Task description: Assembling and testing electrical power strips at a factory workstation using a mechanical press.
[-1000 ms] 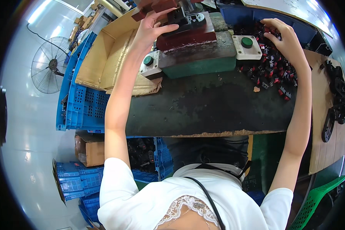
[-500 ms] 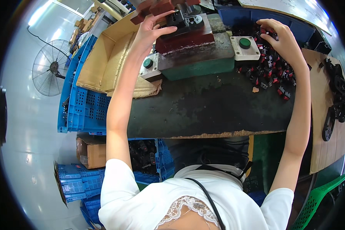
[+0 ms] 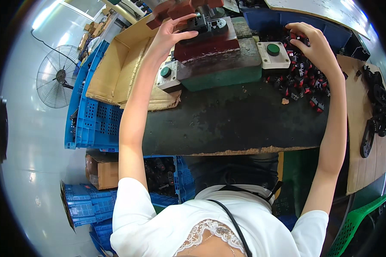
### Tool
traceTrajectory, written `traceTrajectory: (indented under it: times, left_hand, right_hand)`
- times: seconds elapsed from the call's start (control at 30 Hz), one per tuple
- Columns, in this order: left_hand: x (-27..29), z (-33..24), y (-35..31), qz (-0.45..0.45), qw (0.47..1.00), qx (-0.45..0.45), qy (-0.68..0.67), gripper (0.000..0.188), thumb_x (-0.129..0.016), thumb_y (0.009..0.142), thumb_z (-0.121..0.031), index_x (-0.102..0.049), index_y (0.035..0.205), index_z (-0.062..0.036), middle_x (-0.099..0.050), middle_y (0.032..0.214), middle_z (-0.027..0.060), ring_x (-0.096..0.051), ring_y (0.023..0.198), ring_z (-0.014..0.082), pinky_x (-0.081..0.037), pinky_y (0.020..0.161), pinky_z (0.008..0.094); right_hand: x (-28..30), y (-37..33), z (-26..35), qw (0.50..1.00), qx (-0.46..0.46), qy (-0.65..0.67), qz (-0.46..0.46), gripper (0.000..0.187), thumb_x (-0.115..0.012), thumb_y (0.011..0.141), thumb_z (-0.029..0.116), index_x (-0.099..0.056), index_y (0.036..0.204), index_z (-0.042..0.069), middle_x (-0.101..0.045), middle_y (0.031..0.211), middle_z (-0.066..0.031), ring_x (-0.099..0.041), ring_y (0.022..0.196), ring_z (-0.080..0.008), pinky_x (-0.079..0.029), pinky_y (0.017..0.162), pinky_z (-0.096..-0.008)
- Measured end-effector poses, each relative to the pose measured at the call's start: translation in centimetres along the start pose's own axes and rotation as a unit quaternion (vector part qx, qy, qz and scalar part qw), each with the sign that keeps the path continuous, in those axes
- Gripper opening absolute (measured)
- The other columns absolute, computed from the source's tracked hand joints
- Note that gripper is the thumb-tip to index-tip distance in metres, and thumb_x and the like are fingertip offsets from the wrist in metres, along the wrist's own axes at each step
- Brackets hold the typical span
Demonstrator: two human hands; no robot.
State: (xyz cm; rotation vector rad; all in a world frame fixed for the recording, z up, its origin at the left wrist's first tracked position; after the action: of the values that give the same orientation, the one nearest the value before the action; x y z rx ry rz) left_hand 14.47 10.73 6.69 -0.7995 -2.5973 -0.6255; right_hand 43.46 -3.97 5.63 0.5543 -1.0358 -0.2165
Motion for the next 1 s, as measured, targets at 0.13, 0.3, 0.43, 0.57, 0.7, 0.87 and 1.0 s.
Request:
traceTrajectory:
  times: [0.13, 0.3, 0.43, 0.57, 0.7, 0.87, 1.0]
  left_hand:
    - [-0.1, 0.6, 0.3, -0.004, 1.0, -0.005, -0.019, 0.054, -0.083, 0.061, -0.024, -0.062, 0.108, -0.0072, -0.059, 0.11, 0.0065, -0.05, 0.109, 0.0161, -0.03, 0.102, 0.0332]
    - [-0.2, 0.5, 0.2, -0.014, 0.999, -0.019, -0.022, 0.052, -0.083, 0.061, -0.024, -0.061, 0.104, -0.0049, -0.059, 0.112, 0.0072, -0.049, 0.112, 0.0167, -0.027, 0.104, 0.0349]
    - [-0.1, 0.3, 0.2, -0.014, 0.999, -0.027, -0.037, 0.047, -0.082, 0.062, -0.023, -0.063, 0.101, -0.0046, -0.059, 0.111, 0.0057, -0.048, 0.113, 0.0157, -0.027, 0.103, 0.0349]
    - [-0.1, -0.1, -0.2, -0.015, 0.999, -0.025, -0.046, 0.045, -0.081, 0.064, -0.022, -0.064, 0.1, -0.0037, -0.059, 0.111, 0.0045, -0.048, 0.112, 0.0147, -0.027, 0.103, 0.034]
    - [0.9, -0.4, -1.3, -0.063, 0.996, -0.019, -0.058, 0.037, -0.076, 0.071, -0.02, -0.064, 0.101, -0.0029, -0.06, 0.11, 0.0038, -0.052, 0.105, 0.0128, -0.035, 0.096, 0.0311]
    - [3.4, 0.1, -6.0, -0.142, 0.988, -0.011, -0.064, 0.024, -0.069, 0.078, -0.015, -0.065, 0.099, -0.0035, -0.062, 0.105, 0.004, -0.058, 0.091, 0.0116, -0.043, 0.086, 0.0281]
    - [4.6, 1.1, -10.3, -0.131, 0.989, 0.007, 0.066, 0.02, -0.067, 0.078, -0.009, -0.066, 0.097, -0.0043, -0.062, 0.1, 0.004, -0.06, 0.088, 0.0124, -0.045, 0.083, 0.0282]
  right_hand:
    - [-0.1, -0.1, 0.0, 1.0, -0.003, 0.004, 0.002, 0.033, -0.06, 0.079, 0.001, -0.057, 0.112, -0.001, -0.062, 0.1, -0.0117, -0.061, 0.093, -0.0203, -0.045, 0.088, -0.0302]
    - [-0.3, 0.0, 0.1, 1.0, 0.004, 0.001, 0.009, 0.033, -0.06, 0.079, 0.001, -0.057, 0.112, -0.001, -0.062, 0.102, -0.0115, -0.06, 0.095, -0.0207, -0.045, 0.089, -0.0302]
    - [-0.3, 0.0, 0.1, 1.0, 0.002, 0.006, 0.01, 0.033, -0.06, 0.079, 0.001, -0.057, 0.112, -0.002, -0.062, 0.103, -0.0114, -0.06, 0.096, -0.021, -0.045, 0.089, -0.0303]
    - [-0.4, 0.0, 0.1, 1.0, -0.003, 0.009, 0.011, 0.033, -0.06, 0.079, 0.0, -0.057, 0.112, -0.002, -0.062, 0.103, -0.0116, -0.06, 0.096, -0.0209, -0.045, 0.09, -0.0304]
    - [-0.2, 0.1, 0.3, 1.0, 0.006, 0.012, 0.004, 0.034, -0.061, 0.079, 0.0, -0.057, 0.112, -0.002, -0.062, 0.101, -0.0113, -0.06, 0.095, -0.0203, -0.045, 0.089, -0.0303]
    - [0.6, 0.1, 1.2, 0.998, 0.004, 0.062, -0.01, 0.037, -0.061, 0.08, 0.001, -0.056, 0.117, 0.001, -0.063, 0.101, -0.0093, -0.059, 0.096, -0.0171, -0.044, 0.09, -0.0294]
    - [1.3, 0.0, 3.0, 0.978, 0.032, 0.199, -0.061, 0.042, -0.063, 0.081, 0.001, -0.054, 0.122, 0.003, -0.062, 0.105, -0.0062, -0.057, 0.098, -0.0125, -0.042, 0.091, -0.0264]
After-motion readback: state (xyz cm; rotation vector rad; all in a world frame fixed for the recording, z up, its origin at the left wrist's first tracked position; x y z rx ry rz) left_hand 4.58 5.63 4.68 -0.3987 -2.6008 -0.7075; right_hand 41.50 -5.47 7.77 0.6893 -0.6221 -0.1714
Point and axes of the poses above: each hand's wrist, its own y-axis towards the middle knuckle, its own x-axis out of the back of the hand, z = x × y, the point moved 7 cm from there along y, towards the middle knuckle
